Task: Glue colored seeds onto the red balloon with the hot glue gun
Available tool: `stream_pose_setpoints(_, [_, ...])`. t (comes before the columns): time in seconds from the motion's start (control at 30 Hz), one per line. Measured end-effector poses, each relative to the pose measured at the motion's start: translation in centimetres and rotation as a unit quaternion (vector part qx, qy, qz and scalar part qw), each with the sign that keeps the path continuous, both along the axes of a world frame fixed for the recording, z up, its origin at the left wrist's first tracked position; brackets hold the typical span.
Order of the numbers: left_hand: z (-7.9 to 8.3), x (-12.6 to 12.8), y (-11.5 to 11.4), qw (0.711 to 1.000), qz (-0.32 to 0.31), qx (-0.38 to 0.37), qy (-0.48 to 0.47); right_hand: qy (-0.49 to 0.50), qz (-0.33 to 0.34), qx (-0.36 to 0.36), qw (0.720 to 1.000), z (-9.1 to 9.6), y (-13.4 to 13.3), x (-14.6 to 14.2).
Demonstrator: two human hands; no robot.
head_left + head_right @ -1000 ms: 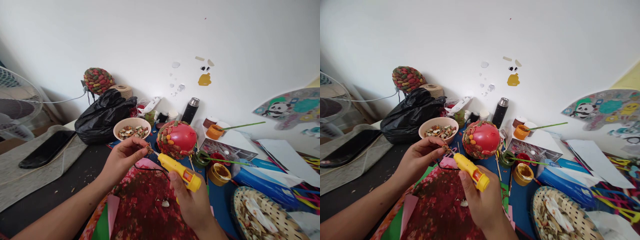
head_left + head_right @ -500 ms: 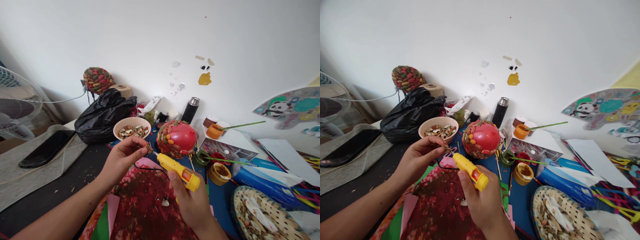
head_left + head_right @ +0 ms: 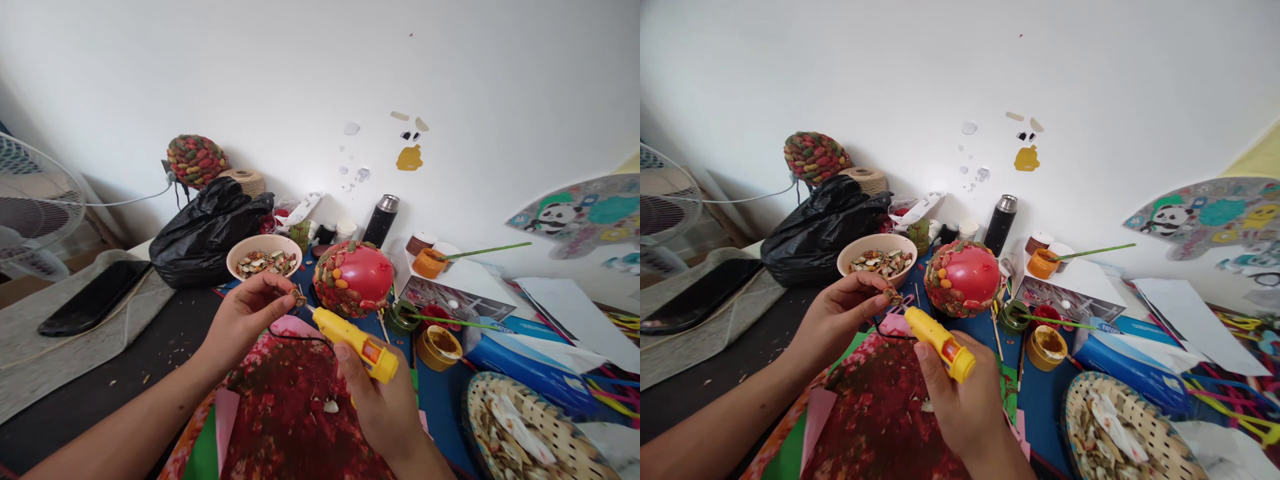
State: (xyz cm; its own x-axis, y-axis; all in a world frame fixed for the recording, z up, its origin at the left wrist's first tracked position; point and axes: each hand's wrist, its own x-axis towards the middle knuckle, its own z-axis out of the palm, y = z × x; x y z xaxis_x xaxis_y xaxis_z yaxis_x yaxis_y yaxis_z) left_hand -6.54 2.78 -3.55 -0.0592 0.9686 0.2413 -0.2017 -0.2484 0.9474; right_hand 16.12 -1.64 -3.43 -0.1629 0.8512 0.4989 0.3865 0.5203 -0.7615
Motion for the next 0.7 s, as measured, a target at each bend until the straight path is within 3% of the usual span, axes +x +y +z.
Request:
stream_pose_setpoints(0.27, [-0.04, 0.02, -0.05, 1.0, -0.003, -0.006, -0.002, -0.028, 0.009, 0.013, 0.999, 0.33, 0.13, -0.08])
stream_pose_setpoints(0.5, [-0.12, -0.14, 0.09, 1.0, -0.003, -0.008, 0.005, -0.038, 0.016, 0.013, 0.999, -0.45, 0.06, -0.1])
stream_pose_setpoints(0.7, [0.0, -0.08, 0.03, 1.0, 0.011, -0.005, 0.014, -0.077, 0.06, -0.016, 0.995, 0.22, -0.13, -0.44])
